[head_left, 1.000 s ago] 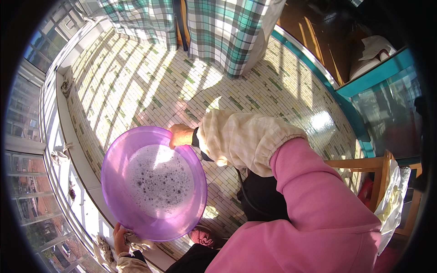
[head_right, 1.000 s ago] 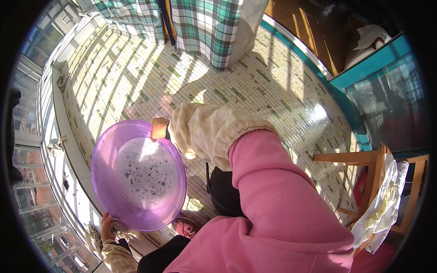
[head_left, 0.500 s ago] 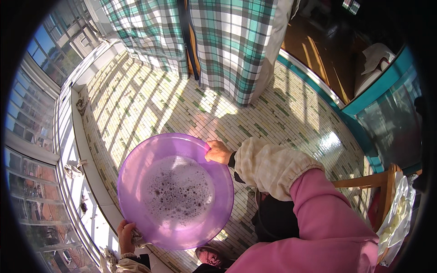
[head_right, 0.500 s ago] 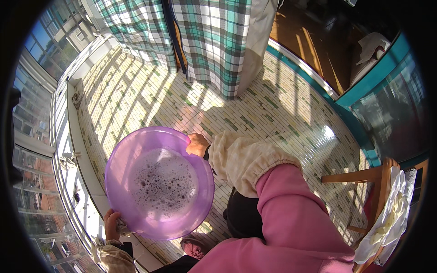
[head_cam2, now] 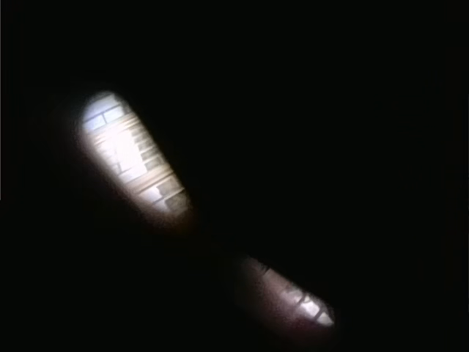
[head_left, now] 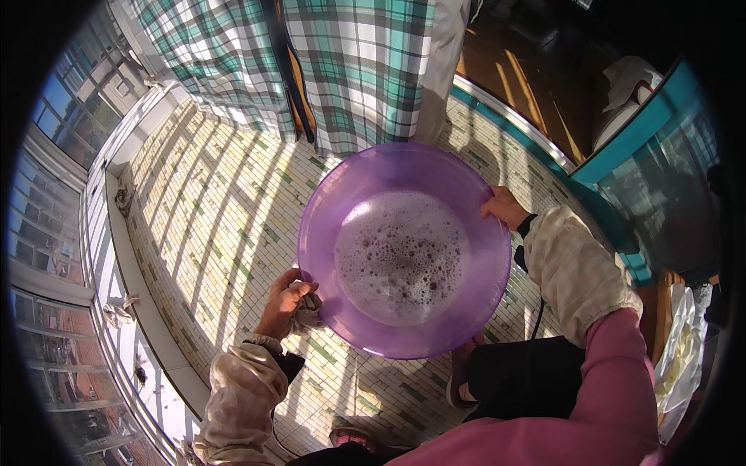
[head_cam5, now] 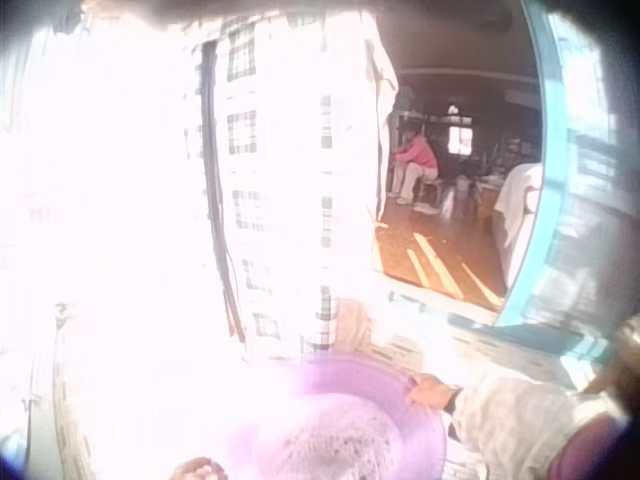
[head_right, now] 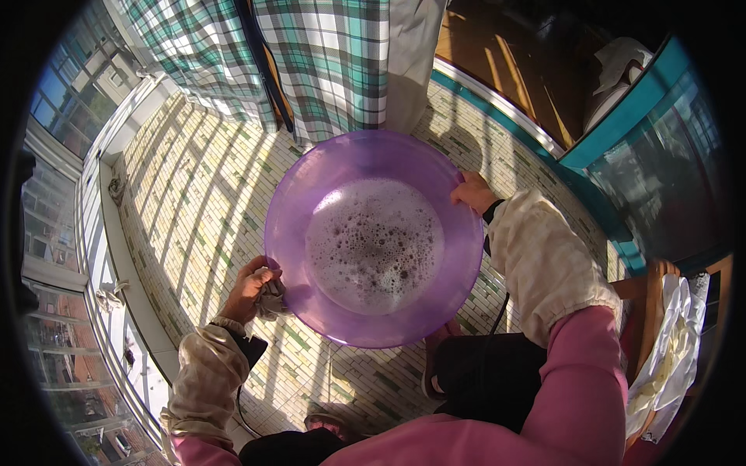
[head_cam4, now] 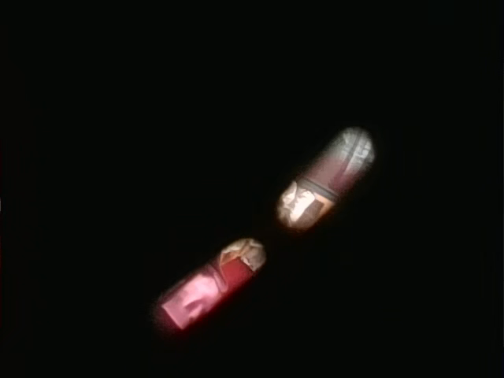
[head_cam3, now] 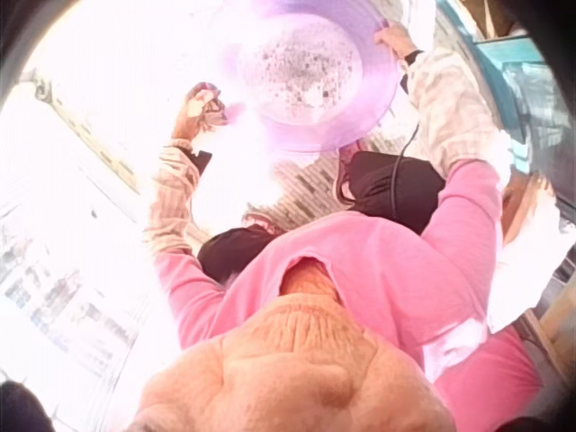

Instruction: The person wipes a white wall with a cloth, then sits on the floor to wash the cloth in a purple basin of soapy water. They wring out the cloth and resume wiping the wall.

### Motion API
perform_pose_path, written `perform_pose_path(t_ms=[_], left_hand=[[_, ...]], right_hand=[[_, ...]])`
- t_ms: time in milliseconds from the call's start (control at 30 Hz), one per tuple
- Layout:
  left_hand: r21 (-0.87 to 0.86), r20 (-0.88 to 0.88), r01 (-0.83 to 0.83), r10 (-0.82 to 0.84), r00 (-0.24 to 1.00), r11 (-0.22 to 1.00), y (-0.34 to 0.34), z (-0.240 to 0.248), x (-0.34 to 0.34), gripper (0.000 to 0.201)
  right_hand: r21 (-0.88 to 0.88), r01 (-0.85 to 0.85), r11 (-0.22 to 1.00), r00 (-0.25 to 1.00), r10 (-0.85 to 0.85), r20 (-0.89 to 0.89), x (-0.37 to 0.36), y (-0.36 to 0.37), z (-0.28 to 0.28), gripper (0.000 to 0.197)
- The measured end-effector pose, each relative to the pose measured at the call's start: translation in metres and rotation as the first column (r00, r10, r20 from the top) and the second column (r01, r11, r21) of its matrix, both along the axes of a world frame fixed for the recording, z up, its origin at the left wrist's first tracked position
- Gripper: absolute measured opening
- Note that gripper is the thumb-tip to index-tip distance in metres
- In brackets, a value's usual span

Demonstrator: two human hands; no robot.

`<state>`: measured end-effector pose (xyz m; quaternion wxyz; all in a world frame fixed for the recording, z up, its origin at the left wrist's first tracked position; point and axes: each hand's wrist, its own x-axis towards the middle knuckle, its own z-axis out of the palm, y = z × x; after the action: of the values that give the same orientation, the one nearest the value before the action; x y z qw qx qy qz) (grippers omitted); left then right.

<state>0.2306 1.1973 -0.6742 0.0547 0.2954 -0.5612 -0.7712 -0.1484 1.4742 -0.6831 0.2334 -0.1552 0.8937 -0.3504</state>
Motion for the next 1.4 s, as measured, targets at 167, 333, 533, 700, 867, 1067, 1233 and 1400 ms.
perform_pose_path(t_ms=[167, 333, 533, 700, 867, 1067, 1233, 1400], left_hand=[[0.041, 0.107, 0.184, -0.187, 0.977, 0.982, 0.036, -0.006, -0.106, 0.030], [0.139, 0.006, 0.251, -0.254, 0.967, 0.958, 0.088, -0.027, -0.188, 0.024], [0.228, 0.067, 0.333, -0.356, 0.932, 0.915, 0.142, -0.054, -0.264, 0.031], [0.272, 0.007, 0.440, -0.459, 0.888, 0.856, 0.185, -0.068, -0.304, 0.034], [0.256, 0.018, 0.481, -0.502, 0.865, 0.839, 0.212, -0.072, -0.331, 0.032], [0.335, -0.008, 0.533, -0.563, 0.827, 0.777, 0.215, -0.065, -0.346, 0.032], [0.179, -0.102, 0.651, -0.644, 0.758, 0.738, 0.207, -0.061, -0.355, 0.042], [-0.197, 0.011, 0.637, -0.648, 0.762, 0.746, 0.142, -0.029, -0.335, 0.045]], right_hand=[[0.301, 0.043, 0.953, 0.989, 0.001, -0.146, -0.060, 0.076, 0.045, 0.032], [0.321, 0.292, 0.901, 0.952, -0.243, -0.185, -0.111, 0.146, 0.034, 0.038], [0.412, 0.490, 0.768, 0.870, -0.462, -0.174, -0.156, 0.248, -0.001, 0.030], [0.570, 0.259, 0.780, 0.961, -0.147, -0.235, -0.170, 0.350, -0.040, 0.008], [0.703, 0.205, 0.682, 0.933, 0.081, -0.351, -0.166, 0.401, -0.067, 0.008], [0.590, 0.470, 0.656, 0.877, -0.422, -0.230, -0.185, 0.407, -0.079, 0.025], [0.442, 0.510, 0.737, 0.860, -0.431, -0.274, -0.180, 0.409, -0.094, 0.036], [0.239, 0.559, 0.794, 0.738, -0.345, -0.581, -0.178, 0.359, -0.067, 0.044]])
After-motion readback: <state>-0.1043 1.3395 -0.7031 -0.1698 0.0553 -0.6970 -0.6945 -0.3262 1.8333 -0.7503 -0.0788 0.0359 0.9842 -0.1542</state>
